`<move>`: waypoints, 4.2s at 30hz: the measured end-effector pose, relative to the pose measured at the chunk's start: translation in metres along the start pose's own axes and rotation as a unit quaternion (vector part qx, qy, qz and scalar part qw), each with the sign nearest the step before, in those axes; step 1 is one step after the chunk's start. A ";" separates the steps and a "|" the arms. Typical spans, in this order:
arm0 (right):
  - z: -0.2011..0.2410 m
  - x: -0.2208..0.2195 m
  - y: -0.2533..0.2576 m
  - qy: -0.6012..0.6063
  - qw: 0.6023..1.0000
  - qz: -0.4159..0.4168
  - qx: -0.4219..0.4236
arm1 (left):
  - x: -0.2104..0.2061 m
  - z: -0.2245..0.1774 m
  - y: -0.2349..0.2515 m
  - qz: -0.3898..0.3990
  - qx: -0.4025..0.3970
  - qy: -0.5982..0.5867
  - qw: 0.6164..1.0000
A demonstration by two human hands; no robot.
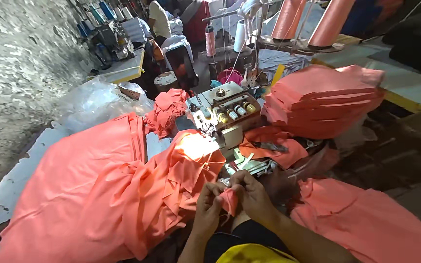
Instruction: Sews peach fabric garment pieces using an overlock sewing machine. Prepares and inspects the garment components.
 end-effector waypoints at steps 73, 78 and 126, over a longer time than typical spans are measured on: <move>-0.108 -0.009 0.049 -0.042 0.984 -0.003 -0.171 | 0.016 0.033 0.148 0.061 0.071 0.723 0.684; -0.109 -0.014 0.070 -0.029 0.979 -0.011 -0.199 | 0.055 0.021 0.146 -0.115 -0.123 0.565 0.808; -0.052 0.001 -0.015 0.041 0.954 0.122 -0.270 | -0.012 -0.037 0.068 0.058 0.166 -0.070 0.982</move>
Point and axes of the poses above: each hand's wrist, its own y-axis towards the middle knuckle, its own x-axis out of the back of the hand, z = x × y, the point moved 6 cm from there along y, towards the middle knuckle, and after that the axes turned 11 degrees about -z, right-handed, at the moved point
